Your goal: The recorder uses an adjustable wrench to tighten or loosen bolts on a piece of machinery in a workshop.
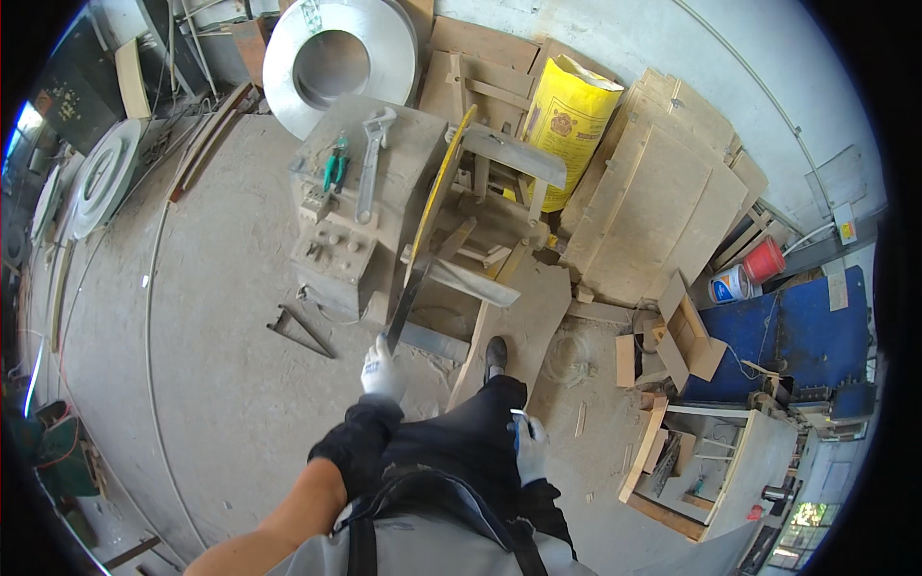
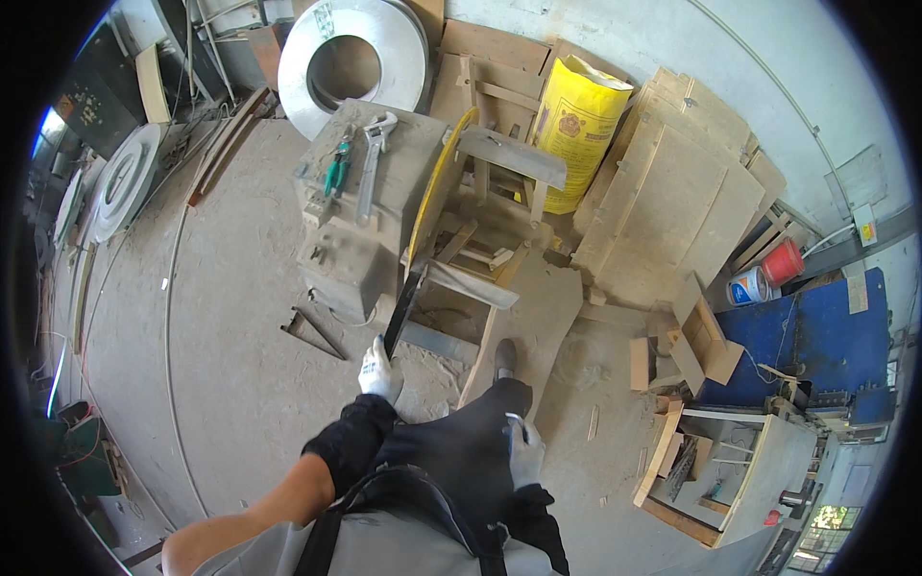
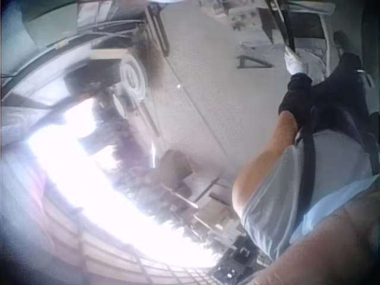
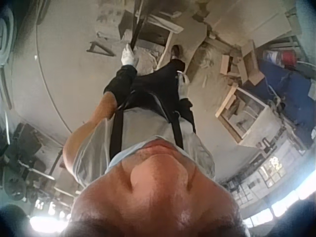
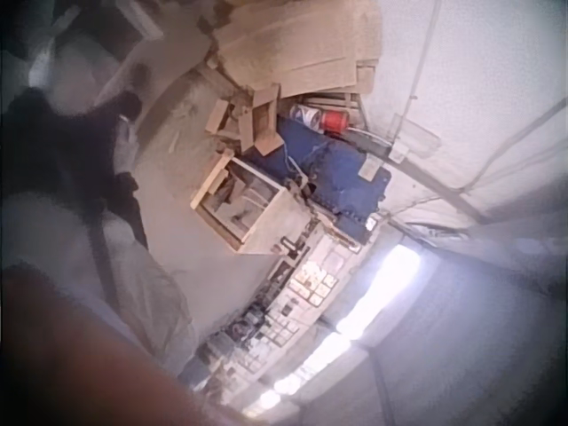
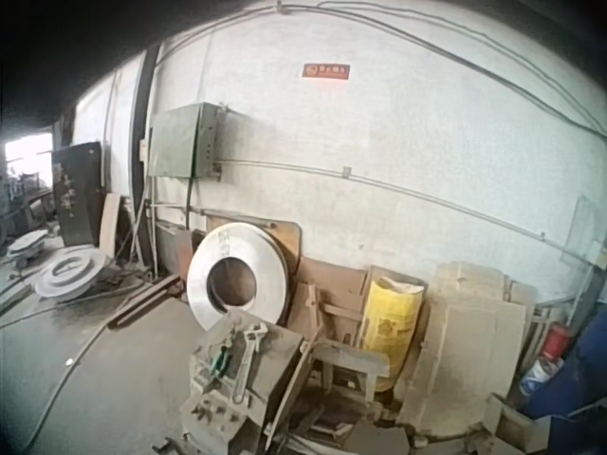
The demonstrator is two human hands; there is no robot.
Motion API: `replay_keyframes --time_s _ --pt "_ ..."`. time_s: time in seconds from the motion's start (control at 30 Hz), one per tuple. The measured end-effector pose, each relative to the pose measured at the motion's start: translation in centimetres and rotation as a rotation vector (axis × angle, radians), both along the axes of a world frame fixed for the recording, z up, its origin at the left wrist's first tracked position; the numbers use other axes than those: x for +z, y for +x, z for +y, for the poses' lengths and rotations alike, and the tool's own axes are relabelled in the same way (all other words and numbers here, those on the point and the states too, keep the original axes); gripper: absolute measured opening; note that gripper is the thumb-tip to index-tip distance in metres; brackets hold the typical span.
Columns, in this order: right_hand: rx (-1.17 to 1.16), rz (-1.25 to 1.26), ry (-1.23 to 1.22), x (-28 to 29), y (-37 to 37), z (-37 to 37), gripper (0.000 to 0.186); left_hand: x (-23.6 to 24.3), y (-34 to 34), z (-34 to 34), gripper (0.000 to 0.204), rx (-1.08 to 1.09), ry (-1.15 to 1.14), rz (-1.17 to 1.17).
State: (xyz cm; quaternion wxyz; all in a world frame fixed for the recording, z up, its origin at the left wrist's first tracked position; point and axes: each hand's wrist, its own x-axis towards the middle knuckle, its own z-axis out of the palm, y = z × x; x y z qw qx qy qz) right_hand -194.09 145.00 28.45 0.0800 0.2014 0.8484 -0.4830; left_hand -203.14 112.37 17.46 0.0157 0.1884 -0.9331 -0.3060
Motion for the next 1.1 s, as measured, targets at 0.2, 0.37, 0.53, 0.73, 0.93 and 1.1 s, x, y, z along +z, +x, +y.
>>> replay_keyframes --time_s 0.2,0.37,0.53,0.73,0.93,1.1 --pt "-0.018 -0.178 0.099 0.7 -3.6 5.1 0.028 -0.7 -0.7 0.5 0.07 0.037 -0.088 0.083" --pt "0.029 -0.128 0.177 -0.3 -5.6 8.3 0.026 -16.9 0.9 -1.0 0.079 -0.104 0.075 -0.086" --pt "0.159 -0.135 0.089 -1.7 -7.8 9.7 0.026 -26.4 -0.4 -15.4 0.06 -0.084 -0.372 -0.429" --pt "-0.123 -0.146 -0.015 1.0 -8.7 12.5 0.031 12.7 -25.7 -2.8 0.025 0.111 0.777 0.631" --pt "0.098 0.158 -0.01 -0.2 -18.1 12.6 0.031 31.1 -43.8 9.7 0.086 -0.269 0.231 0.843" --pt "0.159 0.176 -0.19 2.5 -26.8 14.5 0.028 36.1 -45.7 16.4 0.065 -0.295 0.614 0.974"
